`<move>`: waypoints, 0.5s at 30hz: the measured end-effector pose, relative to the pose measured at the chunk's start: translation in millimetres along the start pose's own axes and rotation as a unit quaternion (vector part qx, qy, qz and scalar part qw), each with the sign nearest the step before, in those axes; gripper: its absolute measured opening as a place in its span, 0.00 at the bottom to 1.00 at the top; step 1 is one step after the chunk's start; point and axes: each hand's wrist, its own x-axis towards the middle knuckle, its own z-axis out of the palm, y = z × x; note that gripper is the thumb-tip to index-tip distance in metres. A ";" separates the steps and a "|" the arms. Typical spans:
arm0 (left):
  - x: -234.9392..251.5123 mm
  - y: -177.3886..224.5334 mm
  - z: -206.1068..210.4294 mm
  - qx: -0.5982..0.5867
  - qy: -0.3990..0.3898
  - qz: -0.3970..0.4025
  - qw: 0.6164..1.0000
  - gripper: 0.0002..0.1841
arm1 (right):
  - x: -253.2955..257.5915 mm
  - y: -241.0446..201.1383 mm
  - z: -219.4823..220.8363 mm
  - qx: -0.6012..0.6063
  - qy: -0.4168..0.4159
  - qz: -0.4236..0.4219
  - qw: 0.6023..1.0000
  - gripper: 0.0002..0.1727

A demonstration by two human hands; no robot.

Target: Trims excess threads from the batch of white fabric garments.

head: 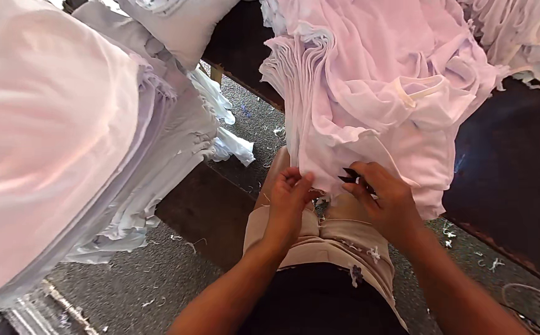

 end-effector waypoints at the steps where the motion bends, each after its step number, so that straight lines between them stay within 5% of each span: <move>1: 0.1 1.6 1.8 -0.005 -0.004 -0.044 0.999 0.14 | -0.8 -2.1 1.6 -0.003 -0.003 -0.003 1.000 0.18; 4: -6.2 2.2 -2.6 0.042 -0.030 -0.091 0.995 0.03 | -3.3 -4.4 3.8 -0.019 -0.016 -0.010 1.000 0.18; 15: -39.9 -6.6 -42.7 0.189 -0.065 0.111 0.973 0.06 | -9.4 -20.3 6.6 -0.169 -0.043 -0.139 0.975 0.14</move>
